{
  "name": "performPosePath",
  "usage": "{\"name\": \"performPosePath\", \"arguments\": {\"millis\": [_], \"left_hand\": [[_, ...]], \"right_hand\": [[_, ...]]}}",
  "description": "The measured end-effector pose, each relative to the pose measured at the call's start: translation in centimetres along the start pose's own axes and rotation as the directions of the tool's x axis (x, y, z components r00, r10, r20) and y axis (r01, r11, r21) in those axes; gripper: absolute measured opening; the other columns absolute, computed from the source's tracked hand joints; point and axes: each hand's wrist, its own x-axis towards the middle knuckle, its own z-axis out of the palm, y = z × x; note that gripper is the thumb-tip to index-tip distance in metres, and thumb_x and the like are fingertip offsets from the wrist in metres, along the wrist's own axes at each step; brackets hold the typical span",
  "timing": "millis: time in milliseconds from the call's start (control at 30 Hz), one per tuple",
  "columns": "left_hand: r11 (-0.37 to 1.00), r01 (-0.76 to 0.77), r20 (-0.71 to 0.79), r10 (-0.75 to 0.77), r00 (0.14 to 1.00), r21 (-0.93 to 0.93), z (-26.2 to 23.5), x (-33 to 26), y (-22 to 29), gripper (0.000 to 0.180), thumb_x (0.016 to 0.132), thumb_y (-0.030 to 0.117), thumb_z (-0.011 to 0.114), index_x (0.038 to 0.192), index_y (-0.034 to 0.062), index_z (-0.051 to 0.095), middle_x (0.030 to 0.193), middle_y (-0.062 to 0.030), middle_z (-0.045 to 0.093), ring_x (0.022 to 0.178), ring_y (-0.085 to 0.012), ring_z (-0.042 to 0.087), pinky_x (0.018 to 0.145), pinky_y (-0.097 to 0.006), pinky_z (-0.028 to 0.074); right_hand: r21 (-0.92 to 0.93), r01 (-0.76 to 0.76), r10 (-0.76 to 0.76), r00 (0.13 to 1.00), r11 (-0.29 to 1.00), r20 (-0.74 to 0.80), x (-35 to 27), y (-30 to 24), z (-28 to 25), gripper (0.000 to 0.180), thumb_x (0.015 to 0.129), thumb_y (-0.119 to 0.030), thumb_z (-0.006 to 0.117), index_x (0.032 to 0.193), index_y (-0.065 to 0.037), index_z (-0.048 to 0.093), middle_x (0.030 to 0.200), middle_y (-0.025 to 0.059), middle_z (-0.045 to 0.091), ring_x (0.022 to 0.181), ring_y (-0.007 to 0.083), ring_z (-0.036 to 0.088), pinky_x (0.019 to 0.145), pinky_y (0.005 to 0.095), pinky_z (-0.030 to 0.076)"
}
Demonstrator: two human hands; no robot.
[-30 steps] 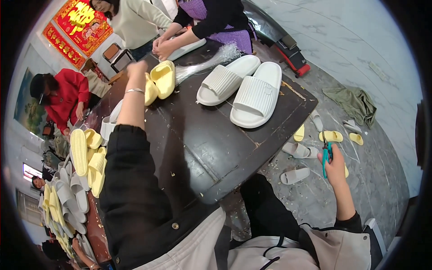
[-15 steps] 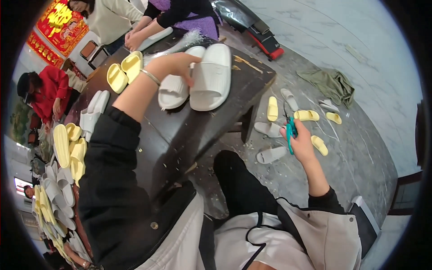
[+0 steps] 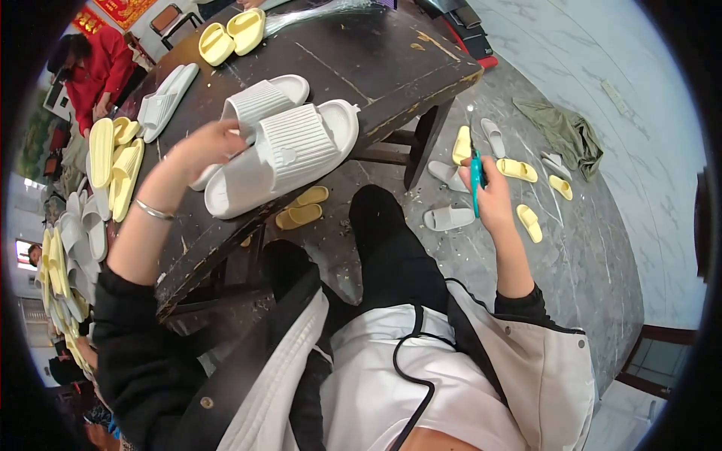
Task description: Trimming excess material from rubber slippers using scissors.
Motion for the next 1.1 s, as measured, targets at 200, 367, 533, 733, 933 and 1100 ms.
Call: {"name": "performPosePath", "arguments": {"millis": [200,367,533,733,933,1100], "left_hand": [[0.489,-0.099,-0.279,0.641,0.715,0.867,3.9,4.5,-5.2,0.041,0.084,0.016,0.069,0.120,-0.0015,0.059,0.106,-0.0153,0.066,0.098,-0.0302,0.062,0.084,-0.037,0.050],[0.741,-0.539,-0.407,0.671,0.620,0.400,6.1,6.0,-4.9,0.036,0.081,0.008,0.068,0.117,0.0036,0.063,0.105,-0.0158,0.065,0.097,-0.0338,0.061,0.083,-0.037,0.050],[0.549,-0.456,-0.451,0.836,0.313,0.701,9.2,-1.1,-4.2,0.035,0.081,0.003,0.067,0.116,-0.0009,0.064,0.110,-0.0133,0.066,0.102,-0.0263,0.063,0.090,-0.034,0.048],[0.518,-0.537,-0.538,0.832,0.135,0.666,10.3,-4.9,-6.0,0.038,0.082,0.002,0.067,0.119,-0.0013,0.065,0.122,-0.0120,0.062,0.110,-0.0244,0.059,0.097,-0.035,0.045],[0.519,-0.587,-0.591,0.802,0.082,0.622,10.5,-5.4,-6.2,0.038,0.081,0.002,0.069,0.118,-0.0033,0.064,0.120,-0.0109,0.063,0.107,-0.0222,0.061,0.096,-0.035,0.046],[0.508,-0.717,-0.644,0.758,0.107,0.478,10.8,-5.4,-6.4,0.038,0.081,0.002,0.070,0.118,-0.0031,0.064,0.117,-0.0108,0.066,0.104,-0.0210,0.063,0.094,-0.035,0.047]], "right_hand": [[-0.257,0.142,-0.109,0.984,0.956,0.141,-0.3,-7.8,3.4,0.044,0.087,-0.042,0.070,0.098,-0.002,0.056,0.081,0.0097,0.060,0.074,0.0249,0.058,0.070,0.0344,0.046],[-0.306,0.228,-0.176,0.966,0.924,0.187,1.2,-9.4,5.2,0.050,0.083,-0.050,0.070,0.094,-0.004,0.053,0.079,0.0105,0.057,0.074,0.0268,0.058,0.068,0.0367,0.046],[-0.245,0.336,-0.269,0.925,0.910,0.267,0.6,-9.0,4.0,0.057,0.078,-0.056,0.072,0.089,-0.003,0.053,0.083,0.0121,0.060,0.079,0.0299,0.062,0.070,0.0397,0.048],[-0.241,0.495,-0.389,0.840,0.835,0.379,-0.6,-11.5,3.8,0.060,0.075,-0.060,0.073,0.087,-0.003,0.056,0.084,0.0130,0.063,0.081,0.0330,0.064,0.069,0.0414,0.050],[-0.240,0.542,-0.458,0.826,0.805,0.329,-1.1,-11.7,3.4,0.053,0.073,-0.054,0.076,0.086,-0.005,0.058,0.078,0.0104,0.060,0.074,0.0318,0.062,0.062,0.0399,0.047],[-0.189,0.536,-0.469,0.828,0.822,0.307,-1.2,-11.6,3.9,0.052,0.073,-0.057,0.074,0.084,-0.008,0.060,0.079,0.0107,0.064,0.077,0.0331,0.064,0.064,0.0411,0.049]]}}
